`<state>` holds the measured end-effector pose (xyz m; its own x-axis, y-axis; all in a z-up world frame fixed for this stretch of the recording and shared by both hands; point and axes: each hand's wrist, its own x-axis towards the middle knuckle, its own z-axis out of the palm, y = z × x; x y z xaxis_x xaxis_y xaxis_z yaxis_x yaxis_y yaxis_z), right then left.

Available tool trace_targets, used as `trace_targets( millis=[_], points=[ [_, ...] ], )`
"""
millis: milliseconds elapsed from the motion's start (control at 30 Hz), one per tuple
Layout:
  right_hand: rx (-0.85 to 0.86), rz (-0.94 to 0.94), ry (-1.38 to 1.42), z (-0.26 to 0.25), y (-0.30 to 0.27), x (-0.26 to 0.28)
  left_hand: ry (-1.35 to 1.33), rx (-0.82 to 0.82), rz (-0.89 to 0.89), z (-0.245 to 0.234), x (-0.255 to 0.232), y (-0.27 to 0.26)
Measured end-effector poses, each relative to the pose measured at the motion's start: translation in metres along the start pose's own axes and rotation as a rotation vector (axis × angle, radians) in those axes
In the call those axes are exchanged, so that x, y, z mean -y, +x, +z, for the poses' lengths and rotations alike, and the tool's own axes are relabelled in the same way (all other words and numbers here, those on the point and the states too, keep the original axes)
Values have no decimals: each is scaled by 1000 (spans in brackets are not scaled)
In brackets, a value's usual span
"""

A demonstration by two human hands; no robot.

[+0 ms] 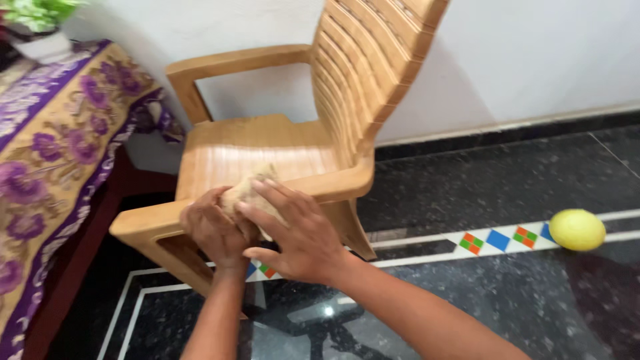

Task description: The person wipes a wooden chair with a cloth, cleaning the backrest, seat, armrests, and legs. They reposition the chair to access different sides and continue wiping the underside and back of the chair.

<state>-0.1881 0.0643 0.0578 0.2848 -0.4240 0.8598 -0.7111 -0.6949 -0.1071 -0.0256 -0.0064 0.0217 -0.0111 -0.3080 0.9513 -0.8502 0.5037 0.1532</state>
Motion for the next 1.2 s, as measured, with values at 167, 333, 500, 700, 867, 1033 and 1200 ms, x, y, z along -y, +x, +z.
trace_targets(
  millis=[167, 333, 500, 700, 867, 1033, 1200],
  points=[
    [156, -67, -123, 23, 29, -3, -93, 7, -60, 3, 7, -7],
    [224, -102, -317, 27, 2, -37, -83, -1, -46, 5, 7, -6],
    [69, -123, -424, 14, -46, -87, -93, 48, -30, -6, -1, 1],
    [-78, -46, -487, -17, -97, -147, 15, 91, 8, -9, -6, 5],
    [-176, 290, -318, -23, -112, -154, 37, 91, 15, -9, -7, 4],
    [-355, 658, 394, 9, -101, -112, 45, 82, 13, -6, -7, 5],
    [-431, 492, 173, 17, -73, -80, 68, 86, 24, -5, -6, 3]
  ],
)
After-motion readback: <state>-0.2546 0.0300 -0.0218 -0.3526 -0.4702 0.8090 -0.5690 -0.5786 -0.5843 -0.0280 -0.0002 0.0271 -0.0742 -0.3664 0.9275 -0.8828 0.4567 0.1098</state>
